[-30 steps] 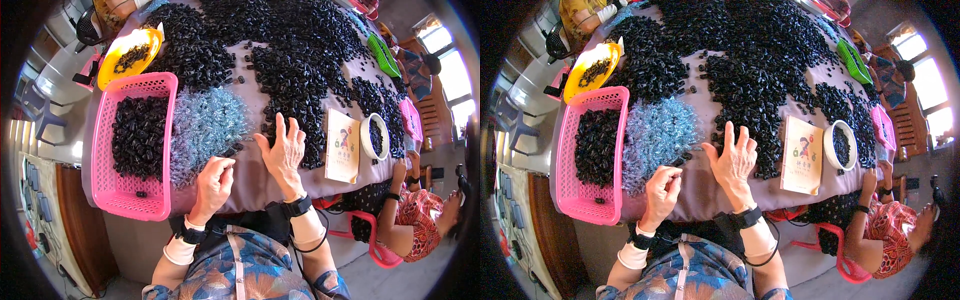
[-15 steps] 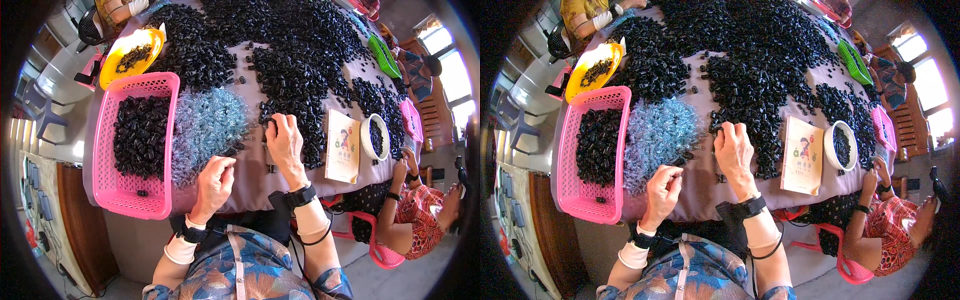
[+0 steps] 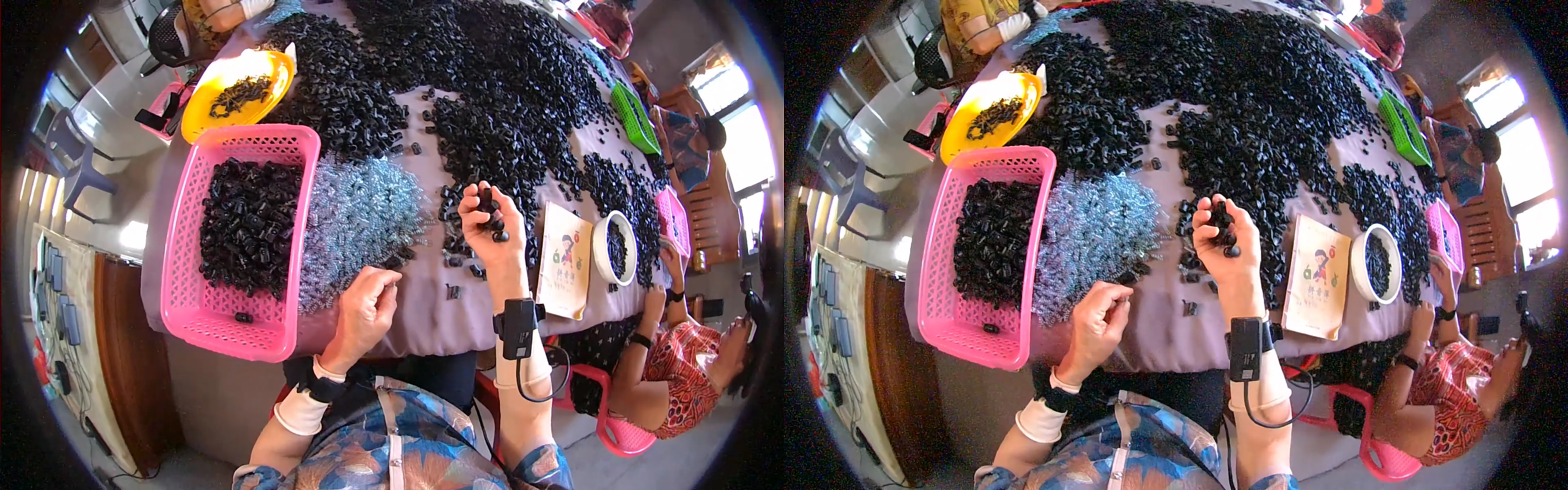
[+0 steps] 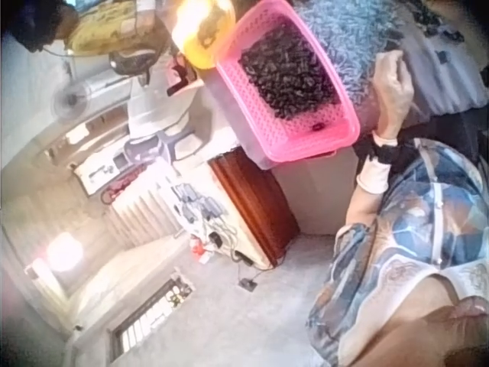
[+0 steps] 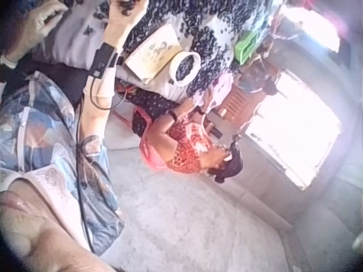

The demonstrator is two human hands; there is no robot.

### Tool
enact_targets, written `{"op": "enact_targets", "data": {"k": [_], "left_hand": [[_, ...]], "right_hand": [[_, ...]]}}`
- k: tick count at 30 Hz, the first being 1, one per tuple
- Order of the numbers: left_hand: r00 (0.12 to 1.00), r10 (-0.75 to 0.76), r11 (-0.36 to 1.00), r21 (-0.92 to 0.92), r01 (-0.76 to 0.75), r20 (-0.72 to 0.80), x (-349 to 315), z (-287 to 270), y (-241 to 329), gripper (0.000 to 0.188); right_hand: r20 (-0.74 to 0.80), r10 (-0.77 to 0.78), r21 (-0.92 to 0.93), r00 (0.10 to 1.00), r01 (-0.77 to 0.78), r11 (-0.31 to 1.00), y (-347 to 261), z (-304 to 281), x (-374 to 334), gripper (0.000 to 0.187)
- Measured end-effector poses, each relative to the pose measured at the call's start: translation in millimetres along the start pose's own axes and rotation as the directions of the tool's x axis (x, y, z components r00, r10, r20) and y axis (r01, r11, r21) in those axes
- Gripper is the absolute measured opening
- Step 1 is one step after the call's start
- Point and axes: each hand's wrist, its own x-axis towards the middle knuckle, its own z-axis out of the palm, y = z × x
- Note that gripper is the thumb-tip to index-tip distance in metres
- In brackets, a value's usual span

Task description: Sorting small black plastic shoe components at a communal work table.

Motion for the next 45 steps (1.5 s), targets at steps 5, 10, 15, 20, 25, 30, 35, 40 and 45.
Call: {"op": "enact_targets", "data": {"k": [5, 10, 15, 20, 25, 30, 35, 40, 45], "left_hand": [[1.0, 0.029, 0.999, -0.02, -0.029, 0.001, 1, -3, -1, 0.018], [0.999, 0.027, 0.997, -0.073, -0.025, 0.026, -2, -6, -3, 0.021], [0.999, 0.013, 0.997, -0.081, -0.01, 0.043, -4, -6, -7, 0.022], [0.994, -0.054, 0.993, -0.097, 0.063, 0.093, -3, -8, -2, 0.024], [0.994, -0.029, 0.996, -0.075, 0.037, 0.102, 2, -7, -3, 0.026], [0.986, -0.099, 0.992, -0.059, 0.108, 0.134, 4, -11, 1, 0.024], [0.982, -0.112, 0.989, -0.077, 0.124, 0.151, 4, -8, 5, 0.019], [0.997, -0.027, 0.997, -0.075, 0.032, 0.066, 1, -4, -1, 0.024], [1.0, 0.009, 1.0, -0.015, -0.008, 0.022, 1, -2, 1, 0.02]], "right_hand": [[-0.026, -0.048, -0.097, 0.999, 0.045, 0.994, 26, 29, 26, 0.013], [0.081, 0.204, -0.13, 0.976, -0.193, 0.973, 37, 43, 73, 0.016], [0.053, -0.258, -0.622, 0.965, 0.234, 0.747, 86, 90, 120, 0.023], [0.31, -0.566, -0.769, 0.764, 0.551, 0.323, 123, 117, 171, 0.026], [0.762, -0.547, -0.627, 0.347, 0.608, -0.487, 143, 105, 217, 0.02], [0.777, -0.363, -0.629, 0.514, 0.634, -0.449, 151, 109, 205, 0.015], [0.77, -0.456, -0.619, 0.446, 0.695, -0.365, 128, 114, 148, 0.008], [0.685, -0.39, -0.723, 0.615, 0.512, -0.463, 65, 82, 72, 0.012], [0.716, -0.167, -0.557, 0.677, 0.412, -0.721, -1, 35, 21, 0.019]]}}
